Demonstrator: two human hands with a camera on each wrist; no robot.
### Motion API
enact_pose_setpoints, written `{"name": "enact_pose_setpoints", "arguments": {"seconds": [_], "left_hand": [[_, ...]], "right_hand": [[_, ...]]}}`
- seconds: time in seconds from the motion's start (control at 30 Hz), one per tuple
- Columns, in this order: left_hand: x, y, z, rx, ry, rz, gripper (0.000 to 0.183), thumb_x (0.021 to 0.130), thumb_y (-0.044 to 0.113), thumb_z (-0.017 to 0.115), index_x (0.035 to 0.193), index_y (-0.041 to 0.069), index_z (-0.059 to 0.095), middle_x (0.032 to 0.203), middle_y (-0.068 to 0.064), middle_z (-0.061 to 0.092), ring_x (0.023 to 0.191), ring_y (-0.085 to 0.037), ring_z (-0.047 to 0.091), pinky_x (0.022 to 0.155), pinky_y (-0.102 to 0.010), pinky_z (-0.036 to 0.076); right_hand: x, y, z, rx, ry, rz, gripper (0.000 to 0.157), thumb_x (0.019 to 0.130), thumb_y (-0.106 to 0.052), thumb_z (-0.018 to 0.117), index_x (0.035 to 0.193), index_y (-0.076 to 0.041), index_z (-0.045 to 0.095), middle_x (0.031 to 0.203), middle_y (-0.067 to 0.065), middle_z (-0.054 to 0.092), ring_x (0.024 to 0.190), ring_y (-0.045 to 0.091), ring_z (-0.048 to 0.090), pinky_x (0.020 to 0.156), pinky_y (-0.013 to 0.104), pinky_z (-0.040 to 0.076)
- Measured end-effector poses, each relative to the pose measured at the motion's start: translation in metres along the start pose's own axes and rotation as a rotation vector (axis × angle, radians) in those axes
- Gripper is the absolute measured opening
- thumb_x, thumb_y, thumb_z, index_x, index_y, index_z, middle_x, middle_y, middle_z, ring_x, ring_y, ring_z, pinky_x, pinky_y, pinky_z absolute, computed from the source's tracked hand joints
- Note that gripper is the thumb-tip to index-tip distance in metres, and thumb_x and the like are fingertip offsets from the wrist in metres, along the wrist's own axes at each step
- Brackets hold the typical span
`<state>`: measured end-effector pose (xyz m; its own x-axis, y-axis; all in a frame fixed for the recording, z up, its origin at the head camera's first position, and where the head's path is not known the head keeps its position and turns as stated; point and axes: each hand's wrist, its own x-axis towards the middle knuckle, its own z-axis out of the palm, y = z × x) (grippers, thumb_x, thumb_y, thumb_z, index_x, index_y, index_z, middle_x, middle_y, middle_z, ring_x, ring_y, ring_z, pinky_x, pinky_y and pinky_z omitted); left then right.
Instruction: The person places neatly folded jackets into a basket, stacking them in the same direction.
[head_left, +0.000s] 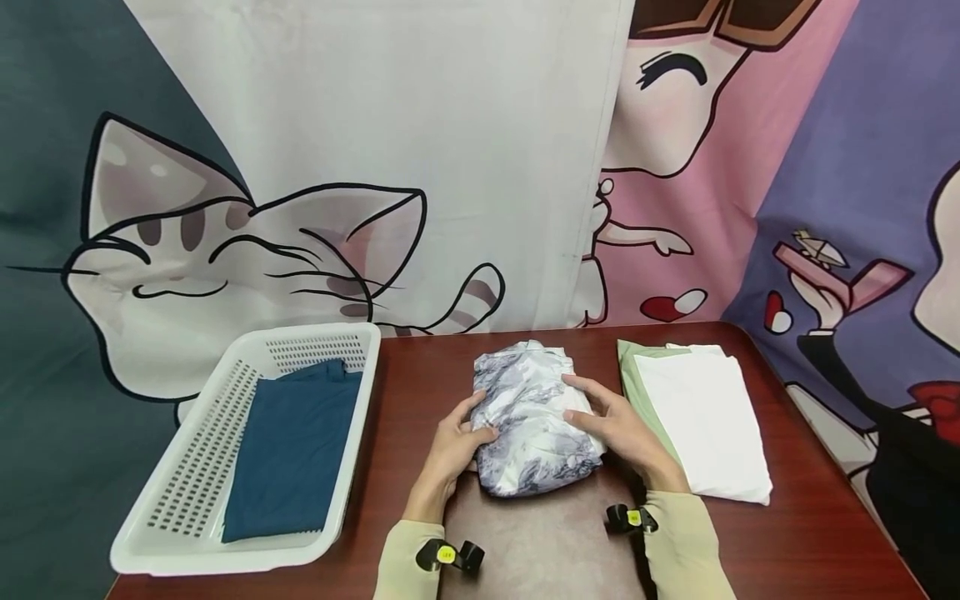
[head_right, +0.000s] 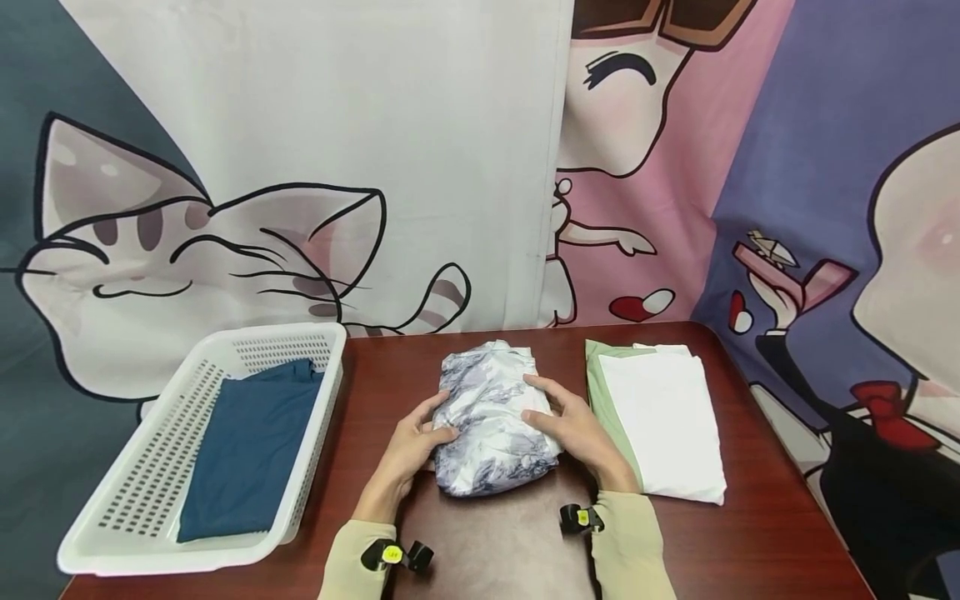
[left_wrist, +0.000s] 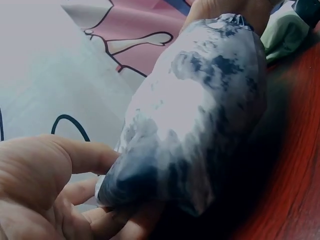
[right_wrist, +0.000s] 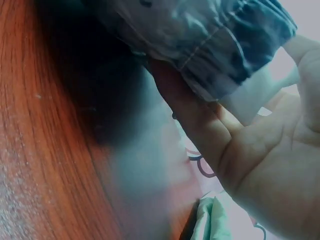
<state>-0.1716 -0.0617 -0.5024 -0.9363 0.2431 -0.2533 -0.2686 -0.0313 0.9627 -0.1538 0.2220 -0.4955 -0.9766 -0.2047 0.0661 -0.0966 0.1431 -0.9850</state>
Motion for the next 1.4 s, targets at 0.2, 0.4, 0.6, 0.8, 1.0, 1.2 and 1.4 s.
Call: {"name": "enact_pose_setpoints", "arguments": {"seconds": [0.2, 0.4, 0.6, 0.8, 1.0, 1.2, 1.4], "left_hand": [[-0.001, 0.006, -0.003, 0.026, -0.017, 0.057, 0.073, 0.088, -0.003, 0.074, 0.156, 0.011, 0.054, 0.102, -0.015, 0.075, 0.060, -0.014, 0.064, 0.045, -0.025, 0.049], [-0.004, 0.013, -0.003, 0.042, -0.010, 0.116, 0.072, 0.088, -0.005, 0.075, 0.154, 0.013, 0.056, 0.118, -0.018, 0.074, 0.058, -0.010, 0.056, 0.049, -0.025, 0.045], [-0.010, 0.023, -0.004, 0.023, -0.010, 0.179, 0.070, 0.088, -0.005, 0.074, 0.154, 0.012, 0.056, 0.130, -0.020, 0.070, 0.097, -0.017, 0.068, 0.078, -0.027, 0.056], [-0.017, 0.032, -0.010, 0.048, 0.016, 0.201, 0.071, 0.088, -0.005, 0.074, 0.153, 0.019, 0.059, 0.127, -0.016, 0.073, 0.100, -0.020, 0.068, 0.080, -0.030, 0.057], [-0.023, 0.045, -0.018, 0.055, 0.052, 0.234, 0.068, 0.089, -0.006, 0.072, 0.151, 0.019, 0.061, 0.128, -0.015, 0.073, 0.104, -0.023, 0.068, 0.081, -0.030, 0.058], [-0.033, 0.059, -0.027, 0.090, 0.078, 0.258, 0.065, 0.091, -0.005, 0.072, 0.150, 0.021, 0.062, 0.129, -0.013, 0.072, 0.109, -0.024, 0.068, 0.082, -0.030, 0.057], [-0.043, 0.067, -0.036, 0.132, 0.087, 0.273, 0.064, 0.093, -0.003, 0.072, 0.151, 0.022, 0.062, 0.131, -0.012, 0.072, 0.107, -0.024, 0.067, 0.081, -0.030, 0.056]], "right_hand": [[0.000, -0.003, 0.000, -0.032, 0.038, 0.035, 0.061, 0.100, -0.013, 0.074, 0.156, -0.004, 0.052, 0.163, 0.015, 0.045, 0.155, 0.032, 0.026, 0.114, 0.029, 0.035], [-0.001, -0.010, -0.001, -0.012, 0.042, 0.015, 0.062, 0.100, -0.014, 0.074, 0.157, -0.007, 0.051, 0.165, 0.013, 0.041, 0.157, 0.036, 0.019, 0.120, 0.058, 0.026], [-0.001, -0.019, 0.001, -0.005, 0.045, -0.022, 0.065, 0.101, -0.013, 0.074, 0.160, -0.009, 0.048, 0.168, 0.013, 0.036, 0.158, 0.034, 0.019, 0.111, 0.025, 0.039], [0.000, -0.028, 0.008, 0.042, 0.039, -0.069, 0.067, 0.100, -0.006, 0.073, 0.160, -0.005, 0.045, 0.168, 0.018, 0.032, 0.136, 0.022, 0.049, 0.090, 0.019, 0.050], [0.001, -0.039, 0.019, 0.083, 0.040, -0.069, 0.069, 0.099, -0.003, 0.074, 0.161, -0.005, 0.044, 0.168, 0.021, 0.032, 0.108, 0.012, 0.065, 0.083, 0.024, 0.057], [0.000, -0.050, 0.030, 0.134, 0.026, -0.063, 0.070, 0.098, -0.003, 0.074, 0.162, -0.008, 0.044, 0.168, 0.020, 0.031, 0.121, 0.029, 0.065, 0.089, 0.030, 0.058], [-0.003, -0.056, 0.039, 0.153, 0.016, -0.057, 0.070, 0.098, -0.005, 0.075, 0.162, -0.010, 0.044, 0.167, 0.020, 0.033, 0.122, 0.033, 0.065, 0.089, 0.033, 0.059]]}}
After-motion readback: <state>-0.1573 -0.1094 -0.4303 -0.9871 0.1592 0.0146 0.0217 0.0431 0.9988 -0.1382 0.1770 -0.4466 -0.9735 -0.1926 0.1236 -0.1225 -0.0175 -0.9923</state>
